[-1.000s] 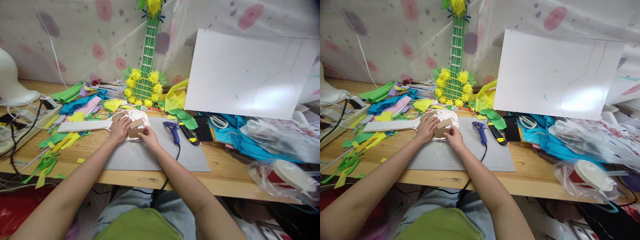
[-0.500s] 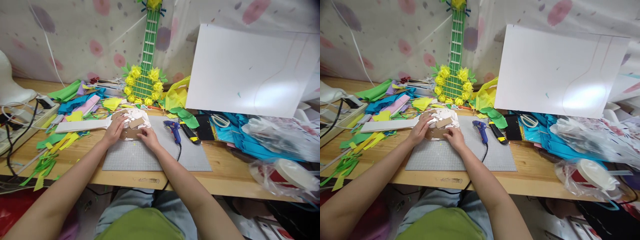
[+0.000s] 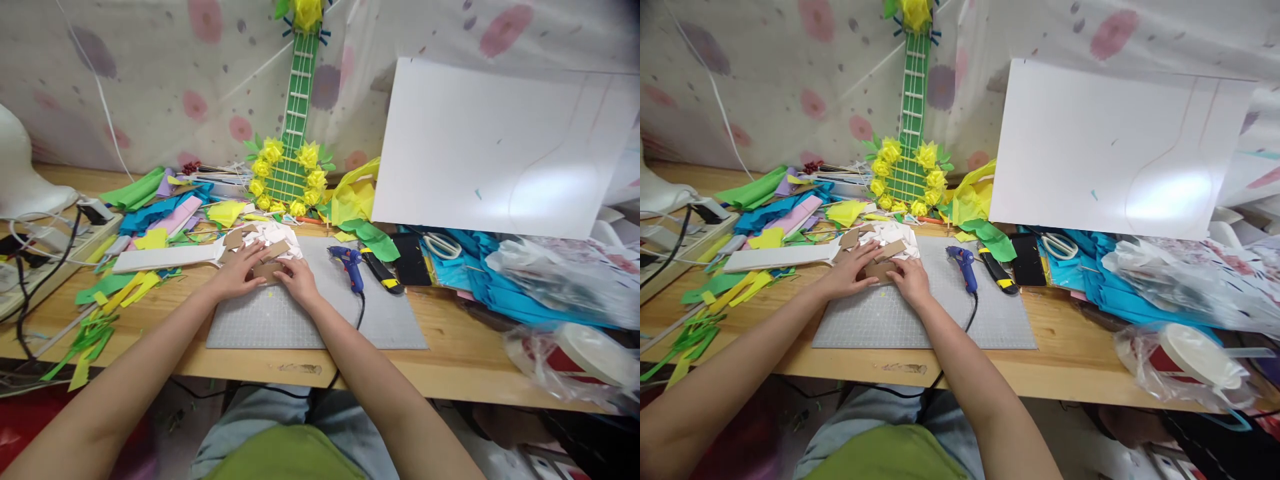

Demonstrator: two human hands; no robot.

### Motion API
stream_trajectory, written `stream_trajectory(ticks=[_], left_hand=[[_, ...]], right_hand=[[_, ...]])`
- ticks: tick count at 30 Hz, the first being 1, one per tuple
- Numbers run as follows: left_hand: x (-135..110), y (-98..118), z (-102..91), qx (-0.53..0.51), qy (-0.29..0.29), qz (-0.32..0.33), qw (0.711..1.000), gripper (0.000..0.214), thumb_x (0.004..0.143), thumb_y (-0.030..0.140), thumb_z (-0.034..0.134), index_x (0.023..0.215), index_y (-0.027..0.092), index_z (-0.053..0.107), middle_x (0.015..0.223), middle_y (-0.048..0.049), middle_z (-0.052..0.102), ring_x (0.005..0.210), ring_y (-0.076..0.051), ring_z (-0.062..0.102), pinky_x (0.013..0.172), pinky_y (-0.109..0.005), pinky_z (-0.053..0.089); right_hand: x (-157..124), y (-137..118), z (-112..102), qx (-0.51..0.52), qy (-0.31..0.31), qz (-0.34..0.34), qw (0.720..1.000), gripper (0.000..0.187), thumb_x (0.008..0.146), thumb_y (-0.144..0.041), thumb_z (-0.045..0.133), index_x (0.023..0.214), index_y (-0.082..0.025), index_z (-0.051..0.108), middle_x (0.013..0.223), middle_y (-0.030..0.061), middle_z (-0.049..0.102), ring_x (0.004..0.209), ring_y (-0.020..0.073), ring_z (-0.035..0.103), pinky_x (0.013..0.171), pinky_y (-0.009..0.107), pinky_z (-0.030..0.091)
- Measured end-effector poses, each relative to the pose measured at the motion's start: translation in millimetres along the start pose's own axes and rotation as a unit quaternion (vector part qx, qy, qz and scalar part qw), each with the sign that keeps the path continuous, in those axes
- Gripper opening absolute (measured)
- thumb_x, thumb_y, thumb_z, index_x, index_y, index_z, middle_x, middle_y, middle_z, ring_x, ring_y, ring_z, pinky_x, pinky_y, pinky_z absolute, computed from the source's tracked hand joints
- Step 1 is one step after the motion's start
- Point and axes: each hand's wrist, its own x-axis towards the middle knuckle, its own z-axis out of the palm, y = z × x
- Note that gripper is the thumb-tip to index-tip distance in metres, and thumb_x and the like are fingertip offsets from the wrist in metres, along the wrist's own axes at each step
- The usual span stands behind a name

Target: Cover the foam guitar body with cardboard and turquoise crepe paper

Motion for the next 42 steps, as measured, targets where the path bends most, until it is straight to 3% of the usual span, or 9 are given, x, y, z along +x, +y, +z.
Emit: stream_trajectory(ticks=[8,16,23,42], left_hand=[[-0.9,1.9,8.3,0.028,-0.021,0.003,0.999,0.056,0.088,0.042,0.043,0.140,0.023,0.034,0.150,-0.0101,0.025,0.139,-0.022,0.020,0.112,-0.049,0.014],[-1.5,0.5,12.4,0.059,-0.036,-0.001,0.998,0.056,0.092,0.044,0.034,0.143,0.022,0.027,0.151,-0.0108,0.019,0.140,-0.021,0.015,0.113,-0.048,0.012],[-0.2,-5.2,13.0,0.048,-0.061,-0.002,0.997,0.059,0.090,0.045,0.038,0.143,0.021,0.026,0.152,-0.0126,0.017,0.140,-0.022,0.013,0.113,-0.048,0.011],[-0.4,-13.0,19.5,0.069,-0.070,0.011,0.995,0.065,0.090,0.051,0.033,0.145,0.020,0.020,0.152,-0.0130,0.014,0.141,-0.023,0.009,0.113,-0.048,0.007]], right_hand=[[-5.9,-1.4,-3.6,-0.078,0.003,-0.041,0.996,0.045,0.079,-0.028,0.063,0.123,-0.026,0.056,0.098,0.0069,0.058,0.097,0.0214,0.046,0.086,0.035,0.042],[0.4,18.3,-13.8,-0.012,-0.078,-0.053,0.996,0.054,0.077,-0.016,0.064,0.128,-0.027,0.052,0.104,0.0046,0.051,0.100,0.0169,0.048,0.093,0.033,0.039],[6.0,22.9,-15.2,0.030,-0.118,-0.045,0.992,0.054,0.076,-0.014,0.063,0.127,-0.026,0.052,0.106,0.0040,0.047,0.100,0.0144,0.049,0.093,0.031,0.039],[10.6,18.2,-22.3,-0.061,-0.142,-0.106,0.982,0.051,0.078,-0.016,0.063,0.127,-0.021,0.053,0.103,0.0058,0.046,0.095,0.0160,0.048,0.091,0.031,0.040]])
